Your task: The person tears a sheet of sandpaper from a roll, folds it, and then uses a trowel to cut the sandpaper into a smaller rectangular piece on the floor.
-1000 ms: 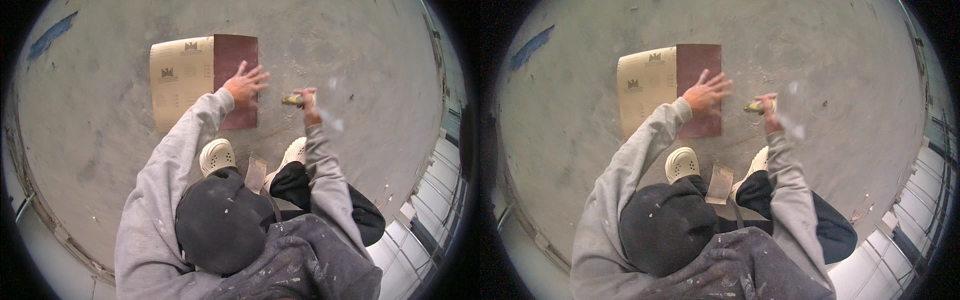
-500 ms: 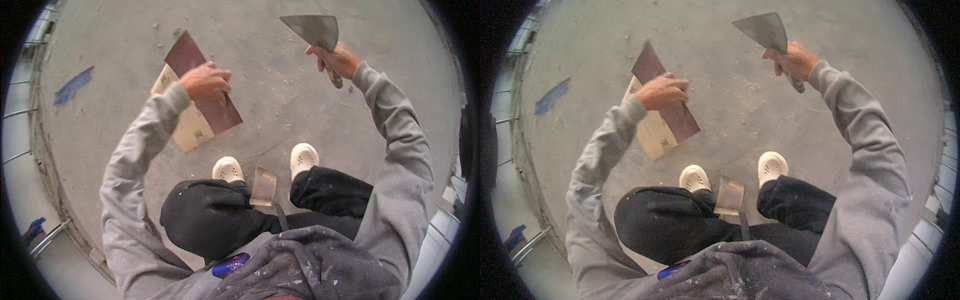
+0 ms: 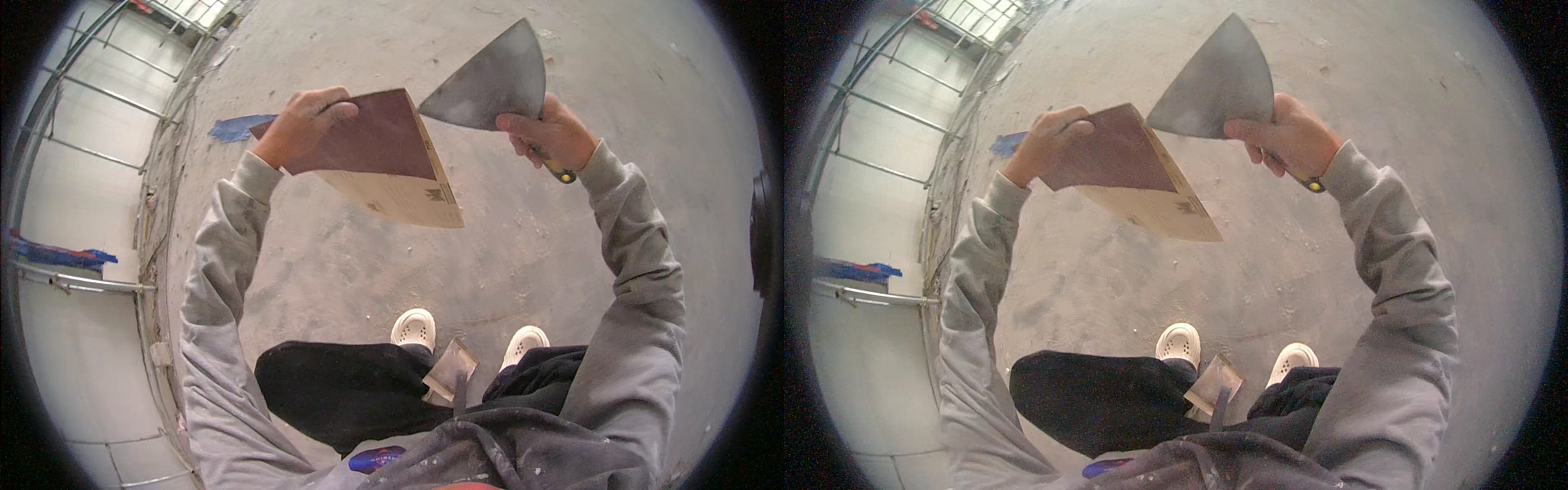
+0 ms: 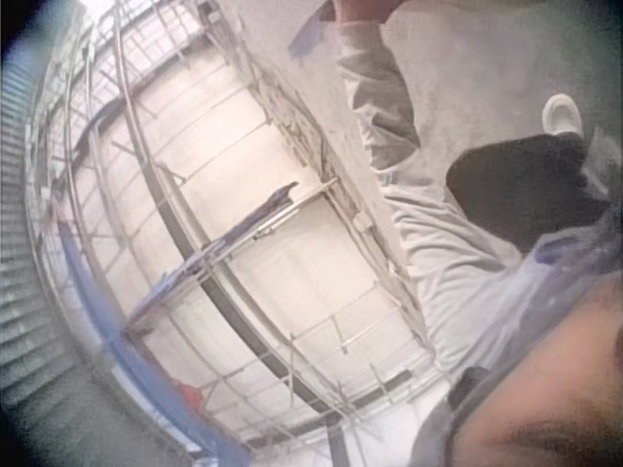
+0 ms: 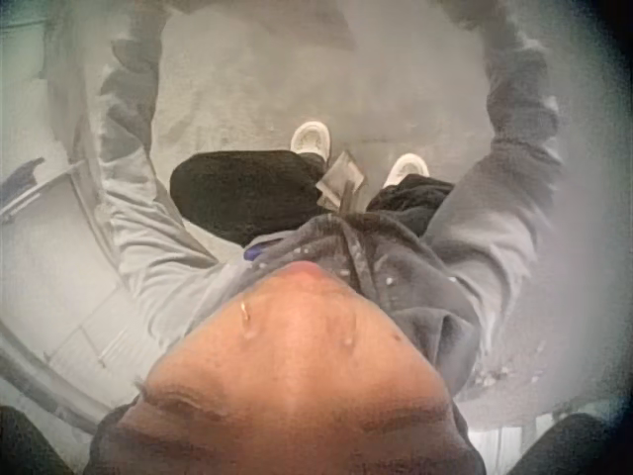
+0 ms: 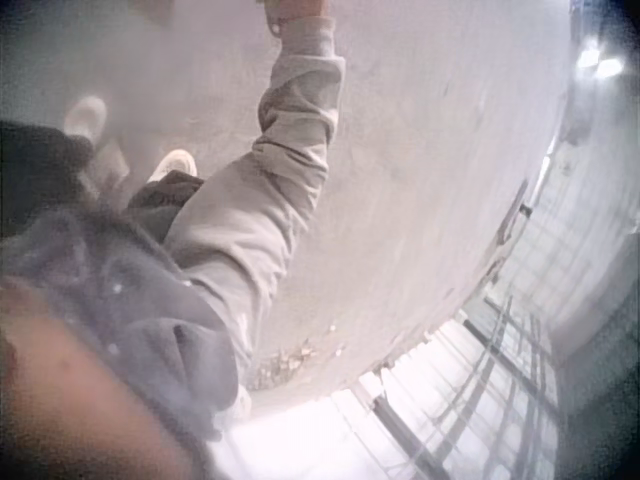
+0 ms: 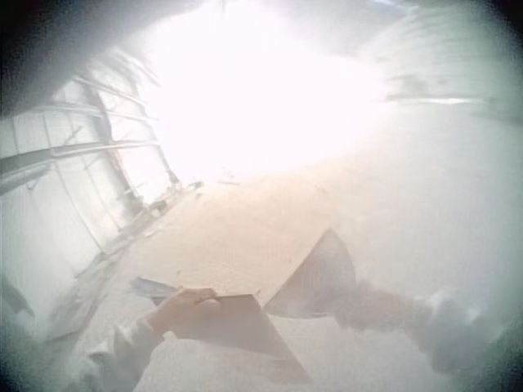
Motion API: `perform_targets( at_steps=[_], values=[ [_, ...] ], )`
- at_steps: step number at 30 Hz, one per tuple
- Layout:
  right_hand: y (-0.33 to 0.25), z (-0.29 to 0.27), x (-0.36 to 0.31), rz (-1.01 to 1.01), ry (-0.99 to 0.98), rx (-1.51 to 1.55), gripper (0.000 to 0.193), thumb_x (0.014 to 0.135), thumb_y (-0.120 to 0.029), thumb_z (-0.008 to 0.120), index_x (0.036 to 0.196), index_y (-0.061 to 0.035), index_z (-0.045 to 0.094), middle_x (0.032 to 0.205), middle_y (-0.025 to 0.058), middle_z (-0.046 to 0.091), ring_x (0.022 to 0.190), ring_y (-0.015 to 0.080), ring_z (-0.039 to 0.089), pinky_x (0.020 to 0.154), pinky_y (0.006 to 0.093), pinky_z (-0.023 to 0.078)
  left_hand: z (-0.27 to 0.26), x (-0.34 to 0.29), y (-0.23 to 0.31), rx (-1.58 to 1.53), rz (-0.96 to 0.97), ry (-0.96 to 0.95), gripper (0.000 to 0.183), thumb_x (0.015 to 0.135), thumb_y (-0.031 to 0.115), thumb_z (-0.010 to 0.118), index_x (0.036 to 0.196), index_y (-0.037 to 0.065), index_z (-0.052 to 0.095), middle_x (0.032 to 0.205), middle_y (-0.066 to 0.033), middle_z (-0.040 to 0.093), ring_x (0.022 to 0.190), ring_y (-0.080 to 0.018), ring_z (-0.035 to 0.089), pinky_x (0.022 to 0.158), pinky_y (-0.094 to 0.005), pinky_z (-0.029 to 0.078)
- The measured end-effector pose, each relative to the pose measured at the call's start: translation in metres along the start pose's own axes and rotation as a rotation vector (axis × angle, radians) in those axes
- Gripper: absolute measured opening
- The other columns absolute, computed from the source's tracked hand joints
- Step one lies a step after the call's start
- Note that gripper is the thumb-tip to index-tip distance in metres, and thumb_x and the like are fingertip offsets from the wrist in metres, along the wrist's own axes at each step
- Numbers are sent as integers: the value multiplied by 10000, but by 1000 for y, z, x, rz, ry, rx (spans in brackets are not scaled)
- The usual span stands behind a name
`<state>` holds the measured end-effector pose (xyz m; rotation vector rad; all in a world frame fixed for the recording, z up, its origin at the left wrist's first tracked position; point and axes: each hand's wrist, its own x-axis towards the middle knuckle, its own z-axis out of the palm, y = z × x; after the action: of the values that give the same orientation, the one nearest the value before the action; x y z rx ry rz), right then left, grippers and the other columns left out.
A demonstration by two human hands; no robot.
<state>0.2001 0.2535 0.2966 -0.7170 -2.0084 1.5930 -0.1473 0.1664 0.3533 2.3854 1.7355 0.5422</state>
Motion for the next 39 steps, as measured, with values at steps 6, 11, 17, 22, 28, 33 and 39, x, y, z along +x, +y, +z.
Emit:
perform_targets(
  at_steps=[6,11,17,22,28,33,39],
  values=[
    [29,21,24,89,-128,37,325,900,-318,650,731,-50,579,560,1,500,409,89,461,350,266,381,21,-17,12,-1,-112,-40,344,926,302,601,813,-21,571,680,-178,553,582,-268,501,593,-387,427],
    [37,42,24,218,-201,44,306,906,-290,643,719,-67,547,550,-8,471,409,88,425,351,268,359,43,-31,35,-86,-146,67,356,907,325,618,812,-16,581,666,-164,551,567,-273,513,587,-389,426],
    [32,53,3,255,-180,114,259,904,-251,661,775,-55,552,541,-29,467,407,70,410,345,251,342,52,-47,42,156,-52,119,361,887,372,631,744,45,574,607,-94,551,515,-239,540,498,-363,421],
    [11,27,-1,113,-134,116,253,894,-240,678,786,-40,568,558,-23,495,393,62,402,337,232,331,52,-46,40,119,82,223,372,871,392,642,714,67,552,570,-69,527,472,-224,516,446,-345,389],
    [5,44,-20,310,-150,230,207,881,-211,693,860,-52,561,601,-22,503,437,62,433,366,233,364,49,-38,51,135,164,207,372,875,394,641,717,70,546,533,-72,505,442,-224,498,424,-342,373],
    [0,38,-29,288,-165,137,278,866,-272,720,902,-53,552,620,-18,498,461,64,440,366,237,373,52,-36,58,74,164,216,377,876,388,646,715,63,540,532,-88,507,435,-230,492,427,-350,376],
    [-25,0,-35,211,80,168,289,865,-270,717,908,-38,549,618,-6,501,423,54,446,313,220,371,44,-40,57,65,144,234,379,877,376,648,719,51,535,544,-109,512,456,-257,513,444,-358,385]
  ],
)
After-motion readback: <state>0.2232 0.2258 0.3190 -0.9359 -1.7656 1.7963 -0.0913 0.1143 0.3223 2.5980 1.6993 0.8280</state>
